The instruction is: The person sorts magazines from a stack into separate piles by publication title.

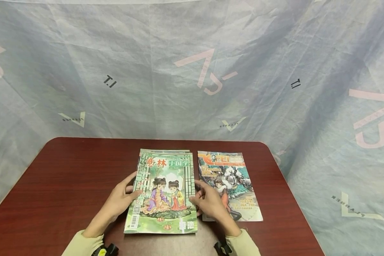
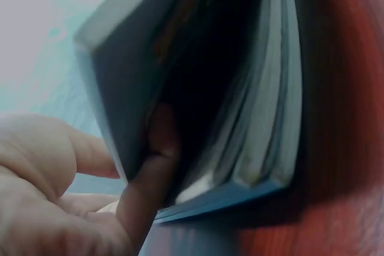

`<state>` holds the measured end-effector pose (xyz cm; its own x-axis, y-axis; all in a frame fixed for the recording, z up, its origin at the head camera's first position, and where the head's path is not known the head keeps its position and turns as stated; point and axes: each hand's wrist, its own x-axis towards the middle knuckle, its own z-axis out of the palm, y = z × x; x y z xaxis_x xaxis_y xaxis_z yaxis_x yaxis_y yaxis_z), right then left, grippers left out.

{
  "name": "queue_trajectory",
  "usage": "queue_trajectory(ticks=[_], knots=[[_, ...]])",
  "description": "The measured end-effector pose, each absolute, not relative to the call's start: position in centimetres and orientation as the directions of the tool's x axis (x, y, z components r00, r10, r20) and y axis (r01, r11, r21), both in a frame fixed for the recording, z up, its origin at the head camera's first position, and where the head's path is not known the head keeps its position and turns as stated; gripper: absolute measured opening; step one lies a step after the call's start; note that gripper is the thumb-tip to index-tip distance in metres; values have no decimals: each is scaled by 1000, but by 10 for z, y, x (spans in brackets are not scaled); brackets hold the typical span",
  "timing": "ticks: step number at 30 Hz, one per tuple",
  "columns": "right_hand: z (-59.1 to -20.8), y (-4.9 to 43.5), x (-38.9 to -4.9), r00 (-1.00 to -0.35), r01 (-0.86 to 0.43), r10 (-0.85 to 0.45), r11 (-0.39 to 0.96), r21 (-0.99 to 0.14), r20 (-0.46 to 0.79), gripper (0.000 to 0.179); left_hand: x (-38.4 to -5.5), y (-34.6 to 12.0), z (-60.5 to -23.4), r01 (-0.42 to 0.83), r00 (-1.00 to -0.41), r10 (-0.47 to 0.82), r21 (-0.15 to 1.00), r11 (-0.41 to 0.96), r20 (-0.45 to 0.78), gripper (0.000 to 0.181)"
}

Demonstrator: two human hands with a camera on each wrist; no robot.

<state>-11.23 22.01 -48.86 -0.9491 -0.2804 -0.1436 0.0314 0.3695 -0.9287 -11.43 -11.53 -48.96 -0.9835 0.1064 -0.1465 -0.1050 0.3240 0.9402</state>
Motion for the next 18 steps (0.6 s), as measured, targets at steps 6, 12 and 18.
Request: queue_trajectory(ticks=[6, 12, 18], knots=[[-488, 222, -114, -943, 76, -287, 306, -949, -168, 77, -116, -114, -492, -154, -978, 104, 964, 218, -180, 75], [-488, 224, -114, -940, 126, -284, 237, -963, -192, 78, -118, -114, -492, -179, -975, 100, 968, 177, -199, 75], [-488, 224, -114, -941, 140, -275, 218, -966, -198, 76, -119, -117, -491, -211, -968, 109, 969, 132, -226, 75]])
